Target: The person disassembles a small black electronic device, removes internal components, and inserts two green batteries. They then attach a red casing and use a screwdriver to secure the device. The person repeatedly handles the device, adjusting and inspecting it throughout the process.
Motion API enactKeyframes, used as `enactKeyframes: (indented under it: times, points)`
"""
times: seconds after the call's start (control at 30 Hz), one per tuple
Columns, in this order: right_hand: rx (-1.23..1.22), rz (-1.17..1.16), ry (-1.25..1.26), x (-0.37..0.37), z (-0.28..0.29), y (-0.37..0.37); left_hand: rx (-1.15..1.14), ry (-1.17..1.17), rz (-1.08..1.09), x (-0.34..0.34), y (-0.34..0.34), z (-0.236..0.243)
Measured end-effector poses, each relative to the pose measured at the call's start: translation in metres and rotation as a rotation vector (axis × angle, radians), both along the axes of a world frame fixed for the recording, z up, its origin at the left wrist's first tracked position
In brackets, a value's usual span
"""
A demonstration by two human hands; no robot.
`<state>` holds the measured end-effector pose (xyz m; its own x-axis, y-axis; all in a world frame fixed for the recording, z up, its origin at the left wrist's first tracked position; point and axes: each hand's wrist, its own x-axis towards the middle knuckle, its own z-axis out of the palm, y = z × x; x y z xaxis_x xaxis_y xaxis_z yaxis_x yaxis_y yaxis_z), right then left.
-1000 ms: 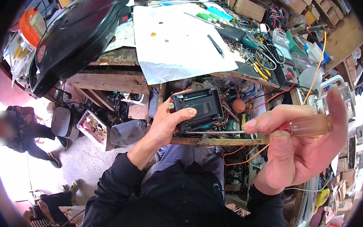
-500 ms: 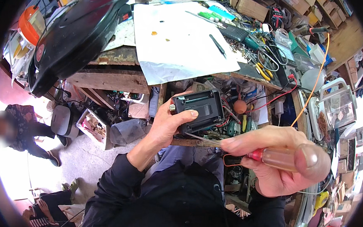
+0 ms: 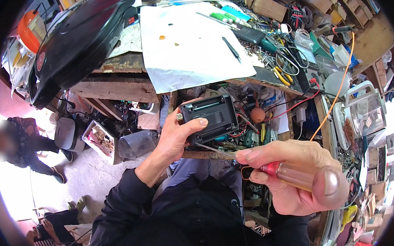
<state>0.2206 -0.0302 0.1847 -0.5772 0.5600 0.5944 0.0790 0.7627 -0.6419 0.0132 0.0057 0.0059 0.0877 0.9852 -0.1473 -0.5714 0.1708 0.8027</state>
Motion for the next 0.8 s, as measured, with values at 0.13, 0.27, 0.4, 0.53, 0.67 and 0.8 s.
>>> enactKeyframes:
  times: [0.13,0.27,0.4,0.53,0.67,0.8]
  points:
    - [0.082,-0.050,0.054,0.005,0.003,0.000,0.012,-0.003,-0.001,0.002,0.000,0.002]
    - [0.260,-0.256,0.250,0.011,0.005,0.007,0.036,0.013,0.019,0.003,0.000,0.005]
    - [0.416,-0.413,0.394,0.013,0.011,0.027,0.109,-0.044,-0.026,0.001,-0.001,0.006]
    - [0.381,-0.498,0.395,0.010,0.006,0.029,0.152,-0.065,-0.050,-0.001,-0.003,0.002]
    - [0.400,-0.384,0.397,0.012,0.000,0.037,0.164,-0.076,-0.048,-0.002,-0.005,0.002]
    - [0.379,-0.299,0.475,0.009,-0.010,0.041,0.149,-0.087,-0.054,-0.003,-0.006,-0.001]
